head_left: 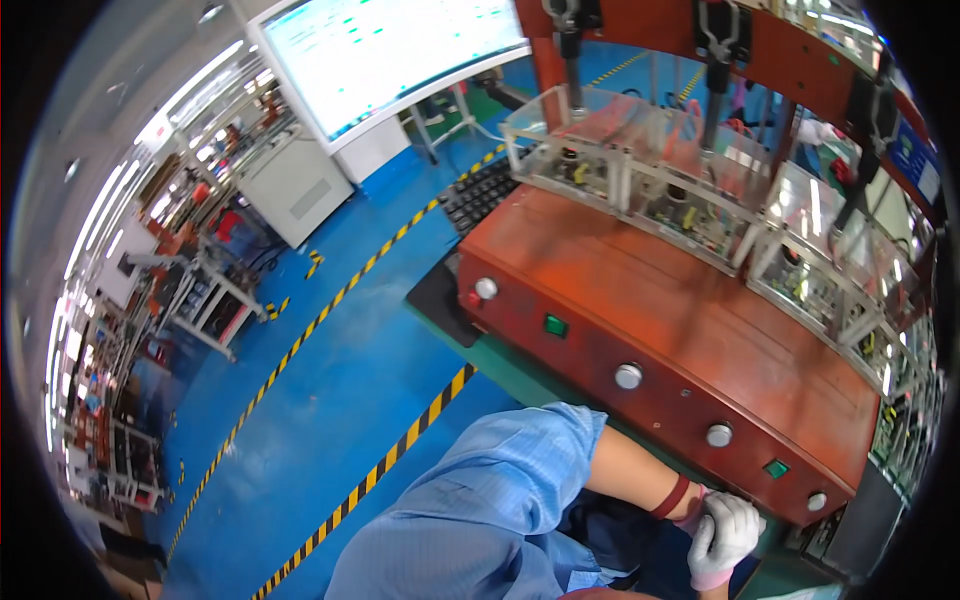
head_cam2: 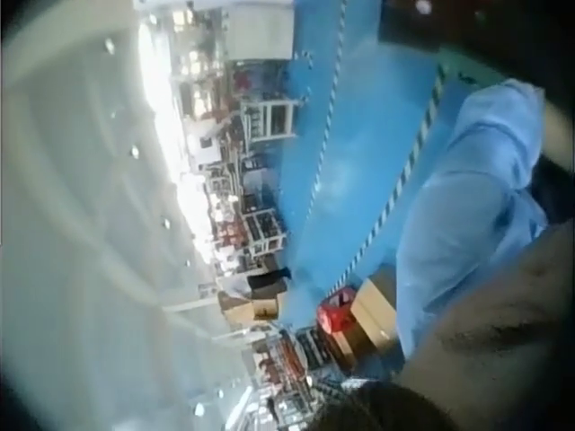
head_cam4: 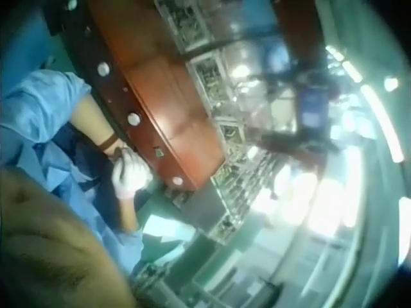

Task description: Testing printed circuit boards using an automated fixture in a manufacturing facility.

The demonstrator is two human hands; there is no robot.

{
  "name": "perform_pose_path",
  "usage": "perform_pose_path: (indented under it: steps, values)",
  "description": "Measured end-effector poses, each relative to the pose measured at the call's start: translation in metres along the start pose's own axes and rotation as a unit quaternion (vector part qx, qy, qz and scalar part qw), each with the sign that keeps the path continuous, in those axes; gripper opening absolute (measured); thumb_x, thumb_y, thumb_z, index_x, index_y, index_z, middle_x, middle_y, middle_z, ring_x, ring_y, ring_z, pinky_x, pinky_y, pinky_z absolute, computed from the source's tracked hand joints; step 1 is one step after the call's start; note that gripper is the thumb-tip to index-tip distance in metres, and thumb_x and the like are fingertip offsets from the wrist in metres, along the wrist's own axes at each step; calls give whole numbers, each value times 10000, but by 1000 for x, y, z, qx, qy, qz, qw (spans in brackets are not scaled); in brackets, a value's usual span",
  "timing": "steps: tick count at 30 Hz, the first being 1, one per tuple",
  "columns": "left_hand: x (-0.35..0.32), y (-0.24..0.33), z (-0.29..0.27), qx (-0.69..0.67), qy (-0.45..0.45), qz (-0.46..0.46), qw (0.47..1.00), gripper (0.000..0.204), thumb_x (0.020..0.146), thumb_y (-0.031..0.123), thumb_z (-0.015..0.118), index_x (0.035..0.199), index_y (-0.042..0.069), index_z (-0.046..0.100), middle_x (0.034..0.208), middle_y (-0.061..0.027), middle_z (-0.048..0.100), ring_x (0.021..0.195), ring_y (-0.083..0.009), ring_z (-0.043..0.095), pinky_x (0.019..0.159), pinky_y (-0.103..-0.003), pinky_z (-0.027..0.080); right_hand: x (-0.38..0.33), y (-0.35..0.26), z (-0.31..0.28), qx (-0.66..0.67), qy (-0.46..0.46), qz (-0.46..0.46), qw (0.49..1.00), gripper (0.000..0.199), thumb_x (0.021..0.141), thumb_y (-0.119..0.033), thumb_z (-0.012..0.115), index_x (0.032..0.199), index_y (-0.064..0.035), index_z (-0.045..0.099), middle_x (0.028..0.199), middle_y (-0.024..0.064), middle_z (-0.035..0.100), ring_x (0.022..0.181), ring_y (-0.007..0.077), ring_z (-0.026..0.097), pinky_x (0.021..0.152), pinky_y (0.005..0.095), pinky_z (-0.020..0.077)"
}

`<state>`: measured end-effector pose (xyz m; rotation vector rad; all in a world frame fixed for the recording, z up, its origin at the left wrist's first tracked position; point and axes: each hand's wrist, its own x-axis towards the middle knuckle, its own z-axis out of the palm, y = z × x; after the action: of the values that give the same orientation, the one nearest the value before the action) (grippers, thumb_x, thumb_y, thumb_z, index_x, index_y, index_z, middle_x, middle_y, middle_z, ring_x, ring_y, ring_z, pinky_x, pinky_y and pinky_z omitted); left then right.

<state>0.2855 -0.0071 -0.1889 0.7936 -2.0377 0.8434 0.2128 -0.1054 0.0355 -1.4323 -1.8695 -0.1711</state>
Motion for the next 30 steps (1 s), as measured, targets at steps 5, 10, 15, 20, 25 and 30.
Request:
perform_pose_path:
  steps: [5, 10, 15, 20, 25, 30]
  values:
    - [-93, -27, 13, 72, -48, -85, 993, 174, 823, 142, 654, 922, 81, 783, 937, -83, 771, 875, -226, 692, 935, -317, 494, 8, 13, 30, 65, 87, -94, 990, 209, 848, -126, 597, 983, -17, 714, 971, 127, 731, 838, 299, 662, 821, 400, 512]
    - [-150, -80, 14, 101, -89, -134, 982, 169, 829, 139, 650, 917, 80, 781, 936, -90, 770, 875, -236, 694, 932, -328, 499, 19, 7, 13, 6, 48, -136, 990, 260, 910, -58, 551, 839, 94, 748, 842, 208, 746, 625, 268, 687, 626, 382, 594]
    - [-152, -89, 31, 112, -110, -160, 975, 165, 835, 136, 646, 912, 80, 780, 935, -97, 769, 875, -246, 696, 929, -338, 504, -1, 27, 9, -7, 42, -132, 990, 198, 919, -71, 599, 925, 55, 753, 900, 176, 753, 710, 274, 710, 702, 381, 596]
    - [-144, -57, 2, 148, -148, -219, 953, 161, 841, 133, 641, 907, 80, 779, 934, -104, 768, 875, -256, 698, 926, -348, 509, 7, 21, 3, -13, -13, -121, 993, 191, 901, -84, 649, 1048, -8, 745, 974, 129, 757, 789, 281, 717, 771, 370, 589]
    - [-137, -58, 24, 169, -169, -252, 938, 158, 847, 130, 637, 902, 80, 777, 933, -111, 767, 876, -266, 700, 922, -358, 514, 3, 28, 11, -16, 17, -140, 990, 204, 937, -47, 594, 920, 77, 756, 899, 173, 763, 719, 260, 721, 715, 346, 596]
    - [-131, -42, 19, 190, -198, -294, 915, 157, 853, 126, 633, 897, 79, 776, 932, -119, 766, 876, -276, 702, 919, -368, 519, -7, 35, 10, -15, 12, -133, 991, 179, 918, -44, 613, 980, 49, 753, 946, 158, 768, 769, 267, 729, 752, 344, 591]
